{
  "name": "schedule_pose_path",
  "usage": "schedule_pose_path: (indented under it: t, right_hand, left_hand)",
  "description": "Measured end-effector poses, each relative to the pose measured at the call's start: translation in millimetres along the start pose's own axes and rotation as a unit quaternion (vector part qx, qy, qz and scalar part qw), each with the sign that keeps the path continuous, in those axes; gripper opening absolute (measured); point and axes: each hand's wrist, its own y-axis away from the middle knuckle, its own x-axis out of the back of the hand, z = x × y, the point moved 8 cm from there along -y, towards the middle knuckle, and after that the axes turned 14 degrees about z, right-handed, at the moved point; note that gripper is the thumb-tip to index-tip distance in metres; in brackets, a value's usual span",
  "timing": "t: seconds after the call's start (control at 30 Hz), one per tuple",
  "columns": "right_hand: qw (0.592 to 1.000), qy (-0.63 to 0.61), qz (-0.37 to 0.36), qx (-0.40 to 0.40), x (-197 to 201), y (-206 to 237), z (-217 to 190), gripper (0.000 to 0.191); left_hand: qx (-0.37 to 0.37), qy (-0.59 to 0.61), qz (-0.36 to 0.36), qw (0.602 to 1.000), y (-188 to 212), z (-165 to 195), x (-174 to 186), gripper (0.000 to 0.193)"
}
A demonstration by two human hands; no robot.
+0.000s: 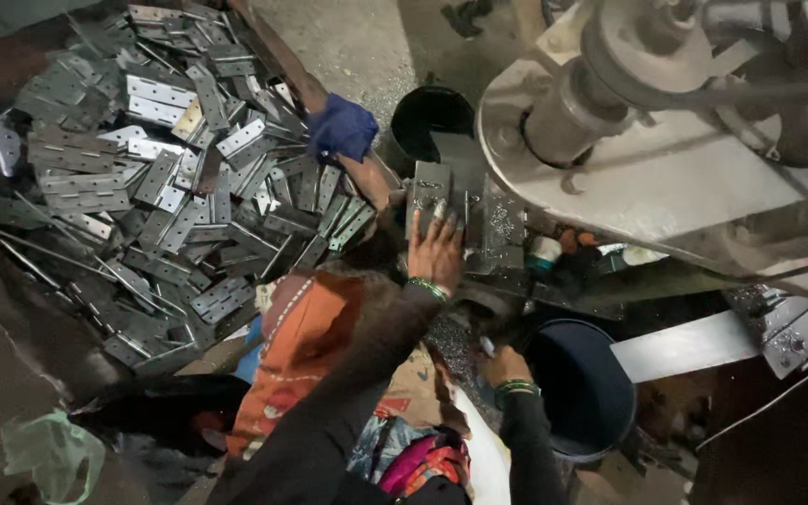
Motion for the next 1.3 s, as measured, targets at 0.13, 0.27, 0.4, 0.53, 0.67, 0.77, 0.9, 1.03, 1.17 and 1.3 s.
schedule_pose_path:
  t: [0.13, 0.27, 0.4, 0.53, 0.67, 0.77, 0.9, 1.03, 1.17, 1.3]
  right_hand:
    - [0.999, 0.007, 0.034, 0.013, 22, -1, -1, 0.046]
    - [0.998, 0.016, 0.055, -0.035, -12, 6, 3, 0.049]
    - [0.998, 0.014, 0.035, -0.051, -51, 7, 5, 0.056]
    - [1.000, -0.003, -0.016, -0.008, -40, 0, 11, 0.053]
    - [1.000, -0.007, 0.018, 0.000, -5, -3, 19, 0.059]
    - [0.999, -0.014, 0.041, -0.016, -9, 3, 24, 0.063]
    - [0.997, -0.022, 0.056, -0.053, -47, 13, 25, 0.068]
    - [0.998, -0.043, 0.009, -0.043, -56, 8, 10, 0.069]
    - [1.000, -0.011, -0.009, -0.026, -6, 8, 5, 0.055]
    - [0.999, -0.023, 0.031, -0.007, 18, 21, -3, 0.050]
  left_hand:
    - [-0.004, -0.029, -0.005, 1.000, -3, 3, 0, 0.040]
    - [0.009, -0.025, -0.001, 1.000, -1, 4, 0, 0.038]
    - [-0.010, -0.027, 0.024, 0.999, 1, 5, 5, 0.044]
    - [0.009, 0.000, -0.014, 1.000, -4, -2, 1, 0.043]
    - [-0.014, -0.030, -0.050, 0.998, -16, 0, -5, 0.051]
    - [-0.010, -0.020, -0.036, 0.999, -26, 2, -3, 0.051]
    - [0.008, -0.033, -0.055, 0.998, -25, -3, -7, 0.053]
    - [-0.003, -0.066, -0.065, 0.996, -19, -9, -20, 0.048]
    - [-0.022, -0.066, -0.047, 0.997, -25, -13, -31, 0.050]
    - [-0.002, -0.071, -0.096, 0.993, -36, -16, -45, 0.049]
